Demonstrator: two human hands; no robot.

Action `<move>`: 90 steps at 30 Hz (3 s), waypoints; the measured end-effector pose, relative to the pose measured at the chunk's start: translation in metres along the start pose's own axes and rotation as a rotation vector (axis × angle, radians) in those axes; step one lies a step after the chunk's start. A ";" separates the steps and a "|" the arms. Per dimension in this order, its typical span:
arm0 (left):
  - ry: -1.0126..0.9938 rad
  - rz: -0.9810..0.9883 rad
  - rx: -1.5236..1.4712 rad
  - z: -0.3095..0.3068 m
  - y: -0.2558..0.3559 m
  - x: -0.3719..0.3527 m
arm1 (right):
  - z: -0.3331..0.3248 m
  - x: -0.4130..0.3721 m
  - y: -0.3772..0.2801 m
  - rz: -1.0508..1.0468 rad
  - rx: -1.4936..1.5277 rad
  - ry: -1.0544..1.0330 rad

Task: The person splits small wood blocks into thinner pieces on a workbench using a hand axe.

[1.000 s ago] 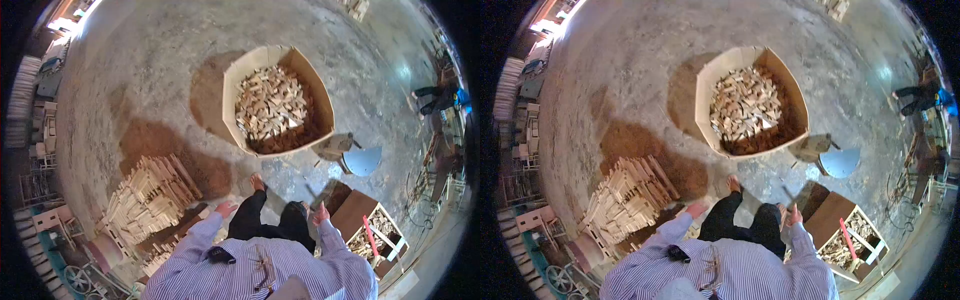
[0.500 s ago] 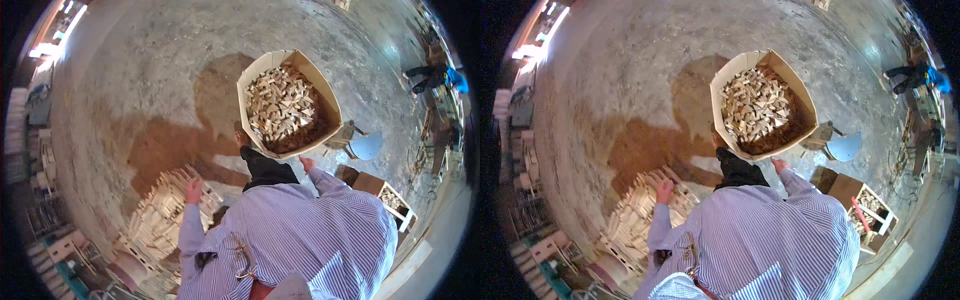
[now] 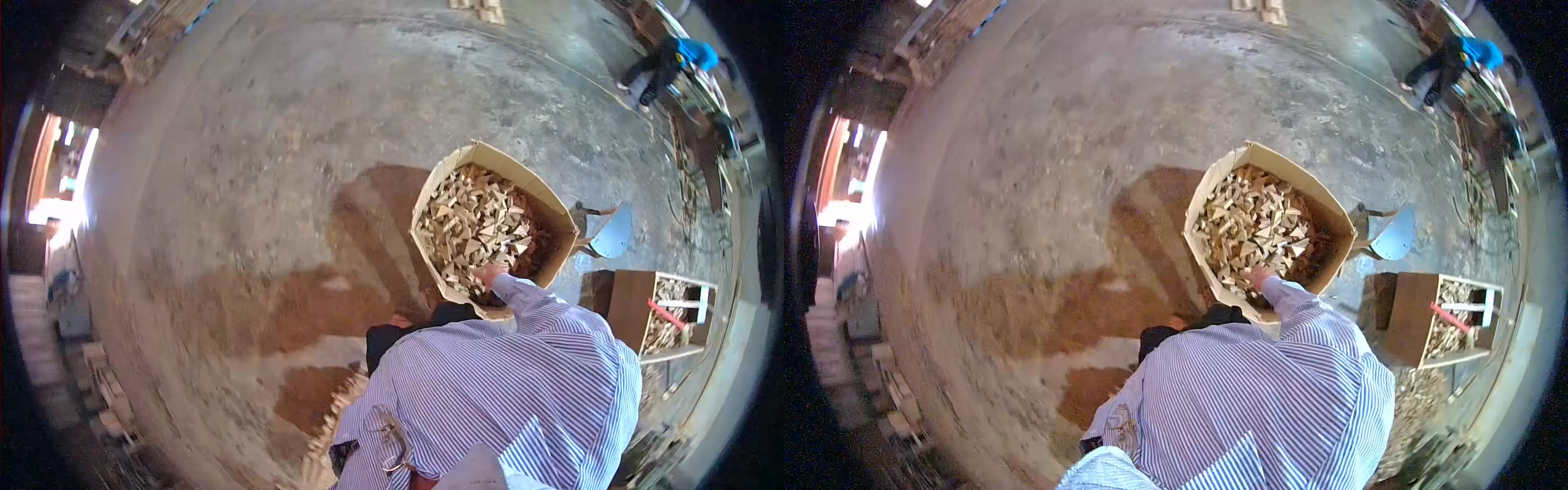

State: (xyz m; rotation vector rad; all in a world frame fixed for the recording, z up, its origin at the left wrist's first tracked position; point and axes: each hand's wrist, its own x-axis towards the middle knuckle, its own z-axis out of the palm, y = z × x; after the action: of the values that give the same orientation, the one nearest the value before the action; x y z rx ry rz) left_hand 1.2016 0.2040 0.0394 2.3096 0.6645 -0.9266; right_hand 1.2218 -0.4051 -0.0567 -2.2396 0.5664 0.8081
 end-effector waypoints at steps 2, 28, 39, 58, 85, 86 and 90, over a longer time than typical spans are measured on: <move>-0.032 0.057 0.095 -0.029 0.021 0.034 | -0.031 0.014 -0.043 0.182 0.167 0.080; -0.197 1.207 1.147 -0.205 0.735 0.502 | 0.038 0.210 -0.211 0.776 0.933 0.548; -0.705 1.937 1.409 0.071 0.962 0.397 | -0.105 0.235 -0.248 0.935 1.280 0.836; -1.000 3.269 2.251 0.414 0.877 0.276 | -0.070 0.382 -0.205 1.315 1.041 0.685; -1.426 3.324 2.152 0.526 0.931 0.326 | -0.122 0.493 -0.214 1.669 0.933 0.819; -1.431 3.361 2.099 0.525 0.940 0.326 | -0.133 0.502 -0.214 1.695 0.943 0.841; -1.449 3.386 2.021 0.529 0.990 0.361 | -0.175 0.557 -0.230 1.722 0.922 0.874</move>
State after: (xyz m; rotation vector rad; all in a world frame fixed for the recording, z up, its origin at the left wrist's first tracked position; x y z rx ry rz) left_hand 1.8033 -0.7706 -0.2391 0.7046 2.6790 -0.0273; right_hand 1.8209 -0.4677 -0.2327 -0.6805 2.6709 -0.0033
